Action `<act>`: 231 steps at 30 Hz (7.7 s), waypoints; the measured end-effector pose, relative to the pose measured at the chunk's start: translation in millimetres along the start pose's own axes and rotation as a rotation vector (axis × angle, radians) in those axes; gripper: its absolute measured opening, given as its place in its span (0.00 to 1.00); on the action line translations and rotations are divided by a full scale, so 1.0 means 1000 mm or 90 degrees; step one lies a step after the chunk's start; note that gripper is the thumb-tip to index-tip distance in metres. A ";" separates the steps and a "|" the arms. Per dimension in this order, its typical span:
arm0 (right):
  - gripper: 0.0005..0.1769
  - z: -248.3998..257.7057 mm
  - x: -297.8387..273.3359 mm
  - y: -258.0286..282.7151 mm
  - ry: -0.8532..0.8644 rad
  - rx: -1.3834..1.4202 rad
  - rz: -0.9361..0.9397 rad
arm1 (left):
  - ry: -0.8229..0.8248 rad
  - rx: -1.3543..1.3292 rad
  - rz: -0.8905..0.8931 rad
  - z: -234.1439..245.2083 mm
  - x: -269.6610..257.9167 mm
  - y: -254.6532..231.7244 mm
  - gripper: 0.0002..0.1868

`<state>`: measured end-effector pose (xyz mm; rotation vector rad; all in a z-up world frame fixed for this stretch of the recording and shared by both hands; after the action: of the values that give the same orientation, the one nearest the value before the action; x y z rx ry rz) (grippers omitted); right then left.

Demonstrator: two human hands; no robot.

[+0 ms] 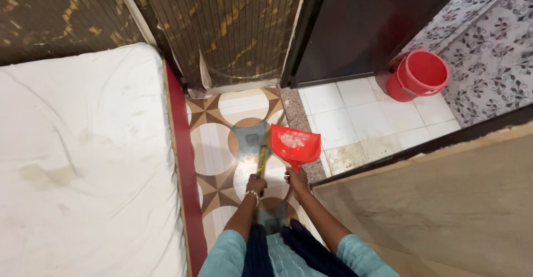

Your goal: The person sweeps a patterned tiled floor in a bedroom using a broom and a red dustpan. They move around a bed and plastic chairs, sweeping debris into the dustpan.

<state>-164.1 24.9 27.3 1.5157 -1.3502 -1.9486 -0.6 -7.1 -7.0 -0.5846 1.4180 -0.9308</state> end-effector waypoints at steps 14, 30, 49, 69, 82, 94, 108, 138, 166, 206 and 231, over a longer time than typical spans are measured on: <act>0.14 -0.020 0.053 0.050 0.023 0.038 -0.007 | -0.207 -0.270 -0.042 -0.011 0.063 -0.073 0.43; 0.11 0.042 0.131 0.117 0.028 -0.065 -0.002 | -0.038 -0.228 -0.113 -0.119 0.098 -0.114 0.31; 0.15 0.044 0.134 0.095 -0.024 -0.152 -0.022 | -0.296 -0.525 0.032 -0.118 0.100 -0.118 0.41; 0.13 0.016 0.161 0.121 -0.057 -0.091 -0.057 | -0.138 -0.539 0.001 -0.070 0.139 -0.117 0.21; 0.14 -0.038 0.167 0.134 -0.030 -0.065 0.022 | 0.076 -0.658 -0.031 -0.079 0.133 -0.167 0.09; 0.12 -0.004 0.173 0.141 -0.065 0.006 -0.018 | 0.186 -0.616 0.070 -0.081 0.153 -0.171 0.25; 0.13 -0.035 0.162 0.127 -0.029 -0.081 -0.042 | -0.127 -0.591 0.095 -0.001 0.137 -0.099 0.23; 0.17 -0.048 0.161 0.107 -0.016 -0.130 -0.032 | -0.138 -0.473 0.004 0.006 0.132 -0.075 0.26; 0.17 -0.084 0.228 0.161 0.103 -0.311 0.019 | -0.222 -0.682 0.079 -0.006 0.169 -0.123 0.14; 0.17 -0.085 0.265 0.178 0.270 -0.531 0.012 | -0.553 -1.016 -0.027 -0.070 0.150 -0.119 0.13; 0.18 -0.095 0.233 0.148 0.297 -0.578 0.039 | -0.470 -1.153 0.031 -0.090 0.116 -0.111 0.17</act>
<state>-210.9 -262.8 16.6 1.2853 -0.2294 -1.6414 -120.6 -145.5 9.0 -1.9006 1.2055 0.8809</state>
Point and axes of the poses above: each hand's wrist, its own x-axis towards the middle knuckle, its own z-axis out of the back of the hand, y = z × x, the point moved 1 cm from there along x, towards the middle knuckle, and after that the axes turned 10 degrees about -z, right-handed, at the moved point
